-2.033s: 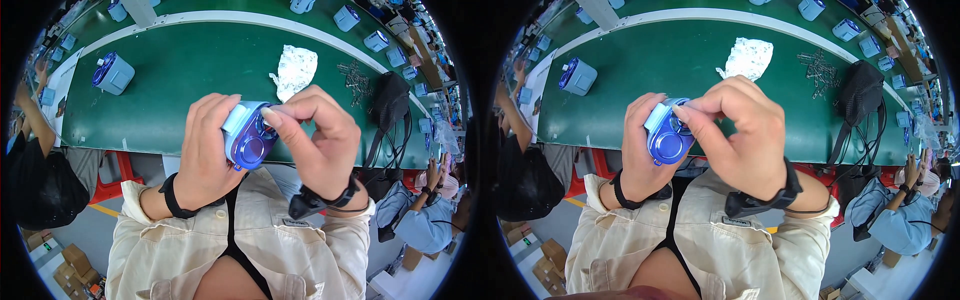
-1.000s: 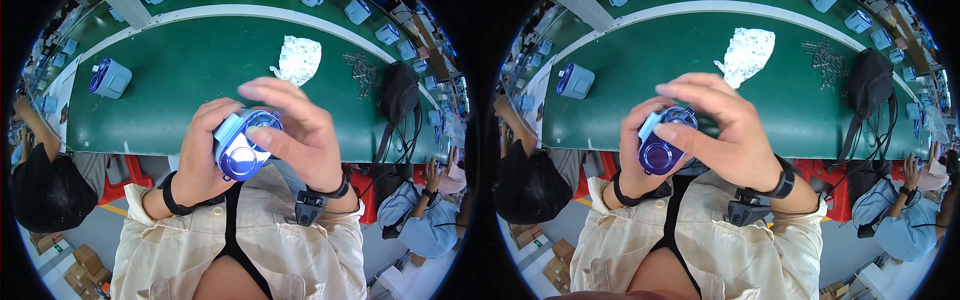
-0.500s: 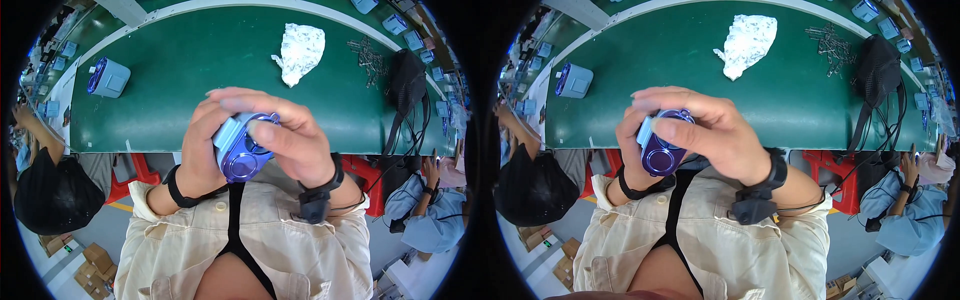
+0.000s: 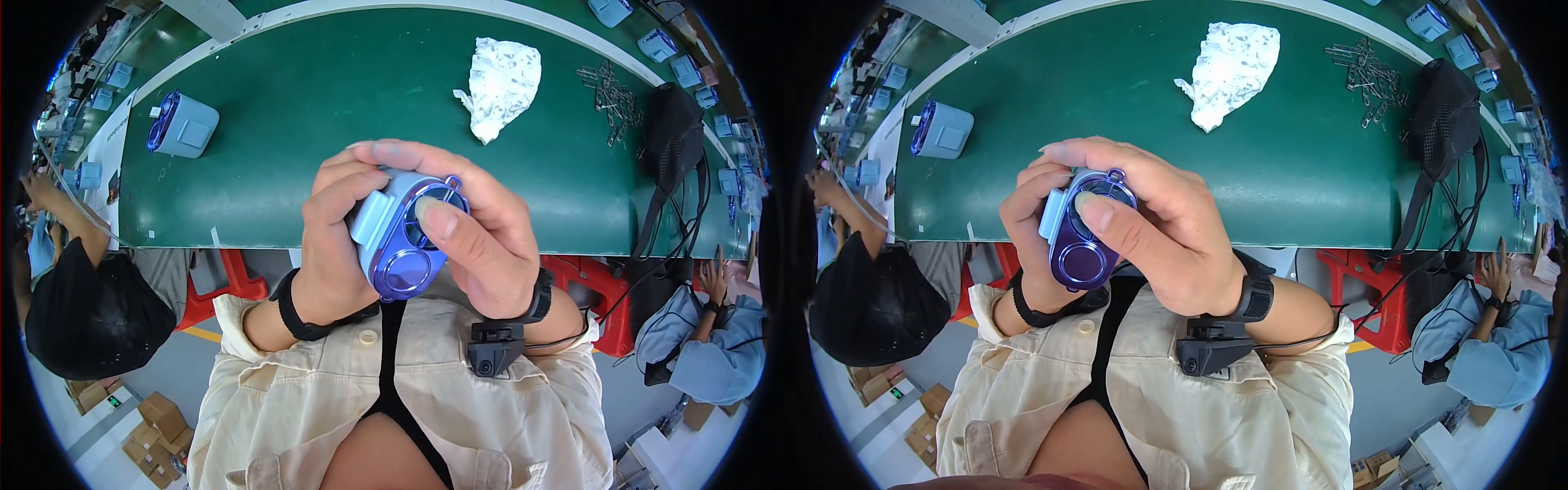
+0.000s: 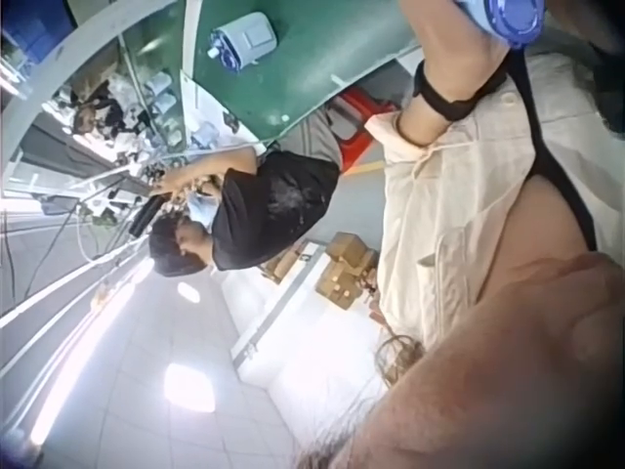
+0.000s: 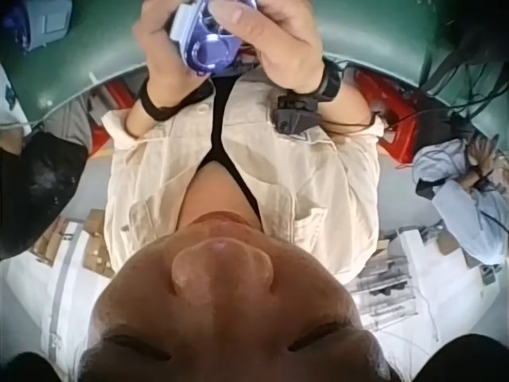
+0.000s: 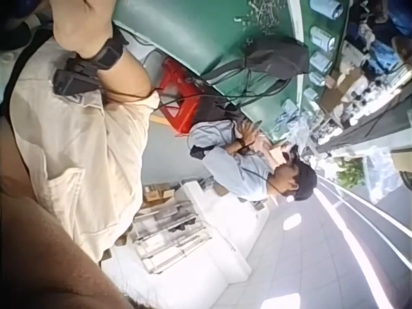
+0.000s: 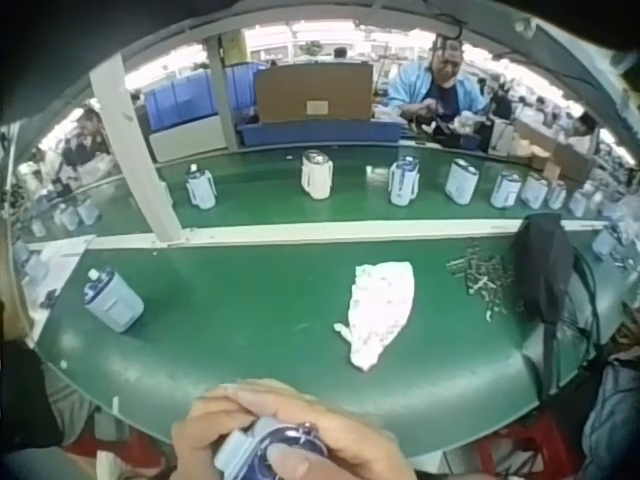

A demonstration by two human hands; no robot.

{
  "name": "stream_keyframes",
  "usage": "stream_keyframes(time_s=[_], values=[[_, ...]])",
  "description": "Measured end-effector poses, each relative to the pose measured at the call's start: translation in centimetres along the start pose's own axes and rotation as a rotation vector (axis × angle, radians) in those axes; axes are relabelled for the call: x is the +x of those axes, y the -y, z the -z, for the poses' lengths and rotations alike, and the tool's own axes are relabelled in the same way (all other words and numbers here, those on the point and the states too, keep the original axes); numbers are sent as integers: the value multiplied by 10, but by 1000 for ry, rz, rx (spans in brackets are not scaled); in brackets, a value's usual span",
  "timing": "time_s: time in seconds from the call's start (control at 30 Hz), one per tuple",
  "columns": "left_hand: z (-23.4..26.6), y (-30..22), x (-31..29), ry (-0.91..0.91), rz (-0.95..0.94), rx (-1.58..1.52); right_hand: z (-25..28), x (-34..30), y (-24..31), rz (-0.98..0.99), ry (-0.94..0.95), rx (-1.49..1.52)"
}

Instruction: The person picks up a blue device from the conveyor belt, peels a small white sticker from its top surface by hand, and places it back on the belt, repeating this for several devices.

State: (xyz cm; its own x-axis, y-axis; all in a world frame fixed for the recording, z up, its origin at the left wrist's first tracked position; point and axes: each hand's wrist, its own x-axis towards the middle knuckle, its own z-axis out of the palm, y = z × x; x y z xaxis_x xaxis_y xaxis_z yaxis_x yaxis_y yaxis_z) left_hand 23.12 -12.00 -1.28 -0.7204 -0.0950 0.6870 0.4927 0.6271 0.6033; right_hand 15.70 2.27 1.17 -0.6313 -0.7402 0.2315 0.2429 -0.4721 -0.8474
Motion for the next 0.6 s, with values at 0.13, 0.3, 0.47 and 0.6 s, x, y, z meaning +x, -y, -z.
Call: stream_keyframes(time_s=[0.13, 0.3, 0.47, 0.6], values=[[4, 1, 5, 27, -1, 62, 1, 4, 6, -46, 3, -8], [4, 7, 1, 70, 2, -10, 8, 9, 16, -164, 81, -35], [6, 6, -2, 115, 86, -37, 5, 13, 18, -261, -7, 223], [7, 4, -3, 118, 132, -100, 6, 9, 17, -231, 1, 163]])
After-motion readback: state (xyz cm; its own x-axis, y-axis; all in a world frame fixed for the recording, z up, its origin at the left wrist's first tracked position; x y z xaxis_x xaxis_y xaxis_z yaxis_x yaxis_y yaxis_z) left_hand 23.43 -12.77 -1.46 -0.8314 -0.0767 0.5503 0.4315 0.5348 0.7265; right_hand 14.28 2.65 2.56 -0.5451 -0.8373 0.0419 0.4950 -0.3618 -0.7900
